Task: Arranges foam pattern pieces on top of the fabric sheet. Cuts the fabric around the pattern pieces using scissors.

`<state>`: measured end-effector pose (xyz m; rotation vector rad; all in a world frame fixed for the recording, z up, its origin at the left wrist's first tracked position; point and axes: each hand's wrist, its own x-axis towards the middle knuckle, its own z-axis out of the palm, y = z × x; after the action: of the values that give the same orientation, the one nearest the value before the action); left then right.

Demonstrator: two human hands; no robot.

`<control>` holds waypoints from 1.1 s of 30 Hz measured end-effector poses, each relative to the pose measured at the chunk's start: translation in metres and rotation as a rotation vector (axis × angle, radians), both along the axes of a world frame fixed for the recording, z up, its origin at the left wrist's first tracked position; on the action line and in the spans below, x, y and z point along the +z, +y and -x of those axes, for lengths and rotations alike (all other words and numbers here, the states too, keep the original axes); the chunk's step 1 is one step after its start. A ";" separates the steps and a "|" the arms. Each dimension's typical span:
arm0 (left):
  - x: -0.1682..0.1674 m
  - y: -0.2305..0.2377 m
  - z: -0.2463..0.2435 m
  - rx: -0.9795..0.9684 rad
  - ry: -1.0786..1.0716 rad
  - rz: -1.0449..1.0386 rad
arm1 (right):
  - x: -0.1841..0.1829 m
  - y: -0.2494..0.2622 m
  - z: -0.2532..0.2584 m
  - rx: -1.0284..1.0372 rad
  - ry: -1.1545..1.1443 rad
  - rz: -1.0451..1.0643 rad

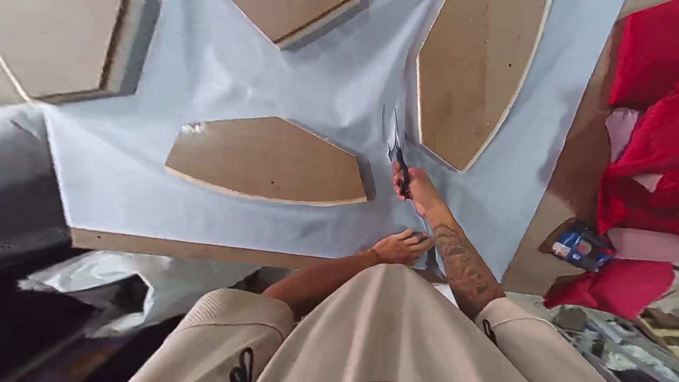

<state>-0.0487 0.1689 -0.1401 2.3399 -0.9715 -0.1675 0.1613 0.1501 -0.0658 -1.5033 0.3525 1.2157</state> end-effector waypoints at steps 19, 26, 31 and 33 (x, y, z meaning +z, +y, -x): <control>-0.007 -0.004 0.002 0.059 -0.123 -0.045 | 0.004 0.047 -0.066 0.035 -0.069 0.038; -0.006 -0.005 0.003 0.085 -0.144 -0.059 | 0.005 0.059 -0.081 -0.009 -0.088 0.061; -0.005 -0.007 0.005 0.059 -0.063 -0.021 | 0.001 0.083 -0.100 -0.077 -0.052 0.029; -0.006 -0.004 0.002 0.044 -0.012 -0.014 | 0.003 0.085 -0.103 -0.137 -0.058 0.017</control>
<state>-0.0506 0.1649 -0.1461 2.3753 -0.9271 -0.1433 0.2642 0.2349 -0.0631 -1.5004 0.4210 1.0616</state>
